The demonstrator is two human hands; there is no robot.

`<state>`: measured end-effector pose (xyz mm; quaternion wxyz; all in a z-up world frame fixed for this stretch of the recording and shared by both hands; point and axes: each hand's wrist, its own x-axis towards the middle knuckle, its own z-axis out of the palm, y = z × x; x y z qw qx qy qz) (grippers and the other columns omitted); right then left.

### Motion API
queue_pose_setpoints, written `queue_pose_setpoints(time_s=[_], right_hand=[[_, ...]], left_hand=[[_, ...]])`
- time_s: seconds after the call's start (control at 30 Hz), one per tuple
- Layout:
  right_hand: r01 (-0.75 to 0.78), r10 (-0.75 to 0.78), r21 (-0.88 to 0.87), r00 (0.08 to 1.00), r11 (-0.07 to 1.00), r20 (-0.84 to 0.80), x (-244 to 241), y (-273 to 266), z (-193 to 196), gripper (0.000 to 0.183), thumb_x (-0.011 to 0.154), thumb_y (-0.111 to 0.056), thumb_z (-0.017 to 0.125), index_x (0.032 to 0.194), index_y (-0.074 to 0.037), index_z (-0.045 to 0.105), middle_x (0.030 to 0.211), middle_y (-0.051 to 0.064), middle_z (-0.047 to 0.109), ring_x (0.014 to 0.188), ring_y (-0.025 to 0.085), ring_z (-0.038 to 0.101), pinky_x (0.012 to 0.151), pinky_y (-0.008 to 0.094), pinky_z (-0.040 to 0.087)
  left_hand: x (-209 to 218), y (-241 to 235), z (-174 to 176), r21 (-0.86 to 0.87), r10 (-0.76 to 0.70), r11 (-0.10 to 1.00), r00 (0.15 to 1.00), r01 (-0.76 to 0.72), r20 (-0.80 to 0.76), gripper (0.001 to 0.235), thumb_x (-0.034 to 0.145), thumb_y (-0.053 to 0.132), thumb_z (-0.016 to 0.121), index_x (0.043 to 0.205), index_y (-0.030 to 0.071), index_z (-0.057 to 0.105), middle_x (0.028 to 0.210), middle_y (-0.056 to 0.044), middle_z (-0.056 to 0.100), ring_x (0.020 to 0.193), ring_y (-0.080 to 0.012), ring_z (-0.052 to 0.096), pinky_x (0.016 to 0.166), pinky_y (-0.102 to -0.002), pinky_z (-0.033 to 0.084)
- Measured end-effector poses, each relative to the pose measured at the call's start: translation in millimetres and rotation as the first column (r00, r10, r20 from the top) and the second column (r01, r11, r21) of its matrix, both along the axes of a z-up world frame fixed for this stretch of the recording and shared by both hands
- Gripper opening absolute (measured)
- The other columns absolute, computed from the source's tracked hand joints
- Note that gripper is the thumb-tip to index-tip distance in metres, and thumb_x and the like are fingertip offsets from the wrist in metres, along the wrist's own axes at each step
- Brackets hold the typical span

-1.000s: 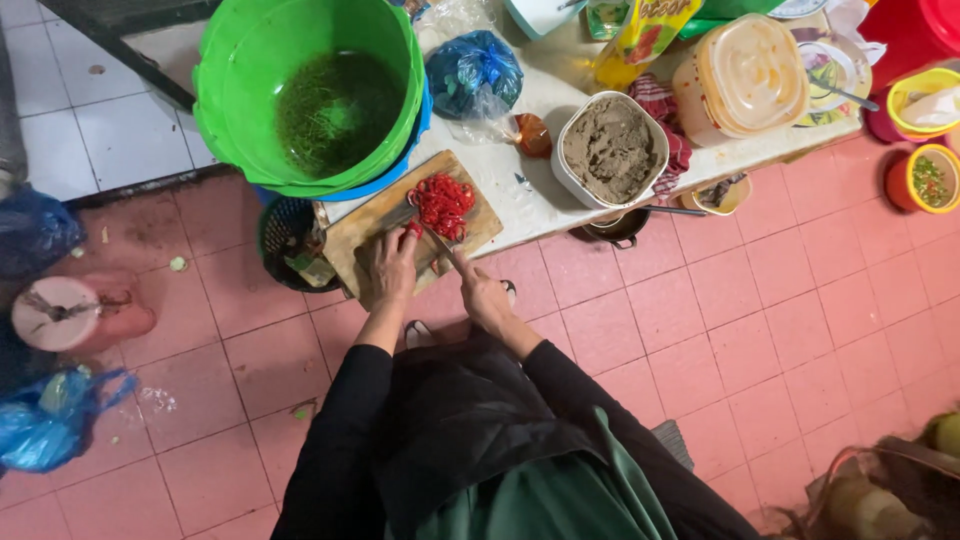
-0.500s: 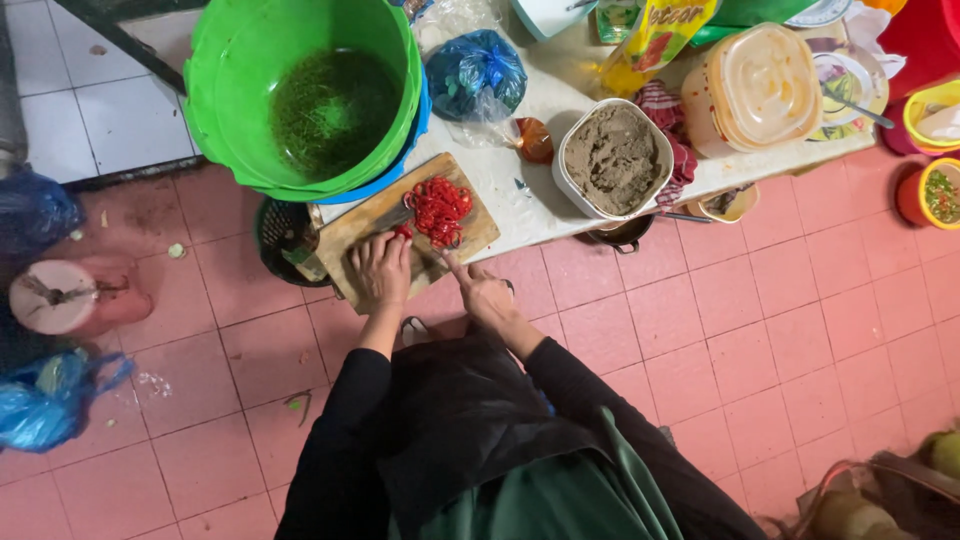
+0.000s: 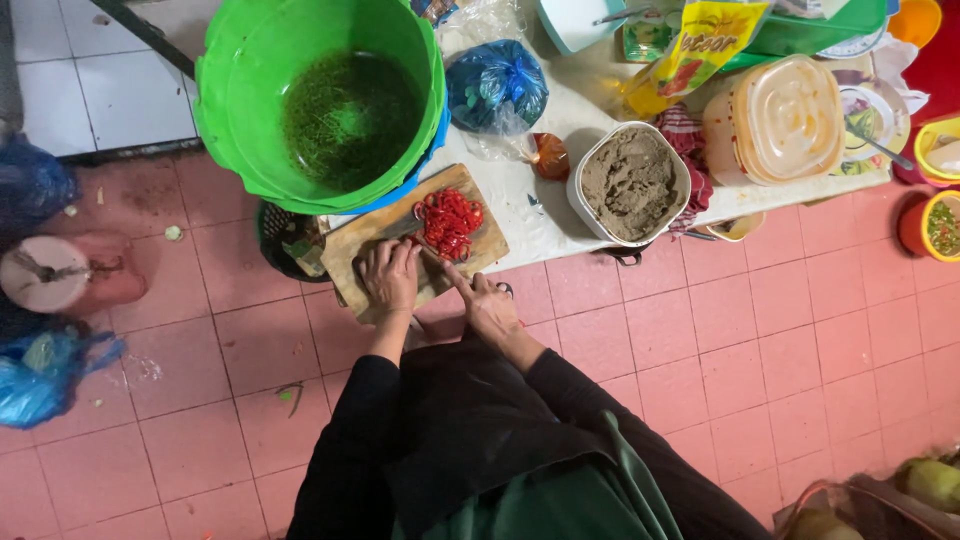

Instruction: The recorder chops red chilies, adds them to a cooking pan on a stove, mixes a white powder with water to add to the pan, and then sorts through a large basket of fresh chilies.

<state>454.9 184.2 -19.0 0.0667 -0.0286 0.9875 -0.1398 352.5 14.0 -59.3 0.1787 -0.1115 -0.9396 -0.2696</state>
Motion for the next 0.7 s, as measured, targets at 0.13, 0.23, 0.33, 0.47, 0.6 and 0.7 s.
queue_pose_setpoints(time_s=[0.13,0.23,0.33,0.47,0.6,0.7], right_hand=[[-0.04,0.04,0.033,0.999,0.999,0.002,-2.1,-1.1,1.0,0.083,0.089,-0.006,0.054,0.164,-0.028,0.026,0.093,0.014,0.063,0.068,0.033,0.067,0.061,0.046,0.056],[-0.023,0.024,-0.034,0.999,0.999,0.048,-7.1,-4.0,-0.3,0.083,0.088,-0.006,0.053,0.163,-0.027,0.026,0.094,0.015,0.063,0.066,0.034,0.067,0.059,0.047,0.056],[-0.007,0.011,-0.061,0.998,0.998,0.064,-17.9,-7.9,-2.6,0.079,0.092,-0.005,0.051,0.164,-0.026,0.025,0.095,0.016,0.063,0.066,0.035,0.068,0.057,0.048,0.056],[-0.009,0.016,-0.171,0.999,0.985,0.038,-36.1,-17.7,-1.7,0.08,0.089,-0.002,0.049,0.163,-0.025,0.026,0.112,0.02,0.066,0.078,0.04,0.071,0.065,0.049,0.058],[0.002,0.003,-0.25,1.0,0.968,0.018,-43.6,-21.6,-15.7,0.083,0.088,-0.002,0.05,0.164,-0.026,0.027,0.12,0.02,0.066,0.093,0.043,0.072,0.078,0.049,0.058],[0.055,-0.035,-0.269,0.996,0.962,0.08,-33.7,-20.6,-9.2,0.078,0.092,-0.001,0.047,0.163,-0.024,0.024,0.124,0.022,0.064,0.084,0.042,0.071,0.07,0.05,0.058]], left_hand=[[-2.5,-2.0,-10.8,0.008,-0.011,1.0,1.0,0.011,-0.011,0.016,0.094,0.032,0.075,0.104,0.018,0.076,0.103,-0.001,0.065,0.096,-0.0261,0.062,0.08,-0.045,0.044],[-2.4,-3.2,-15.6,0.02,-0.01,1.0,1.0,0.01,0.0,0.014,0.095,0.031,0.075,0.101,0.018,0.075,0.1,-0.001,0.064,0.095,-0.0269,0.061,0.079,-0.046,0.043],[-3.3,-3.7,-21.4,0.047,-0.027,0.999,1.0,0.026,0.007,0.014,0.094,0.031,0.075,0.097,0.018,0.074,0.095,-0.004,0.061,0.095,-0.0299,0.06,0.079,-0.047,0.044],[-4.6,-5.0,-21.5,0.121,-0.063,0.99,0.998,0.066,-0.03,0.013,0.096,0.029,0.074,0.098,0.015,0.074,0.095,-0.005,0.06,0.096,-0.0318,0.059,0.085,-0.048,0.046],[-3.6,-4.5,-16.4,0.089,-0.082,0.993,0.997,0.082,-0.003,0.013,0.095,0.027,0.074,0.099,0.014,0.075,0.095,-0.005,0.061,0.096,-0.0311,0.059,0.082,-0.048,0.045],[-3.2,-4.5,-15.8,0.068,-0.085,0.994,0.996,0.086,-0.021,0.013,0.096,0.027,0.075,0.1,0.014,0.075,0.098,-0.006,0.061,0.097,-0.0323,0.058,0.085,-0.048,0.046]])
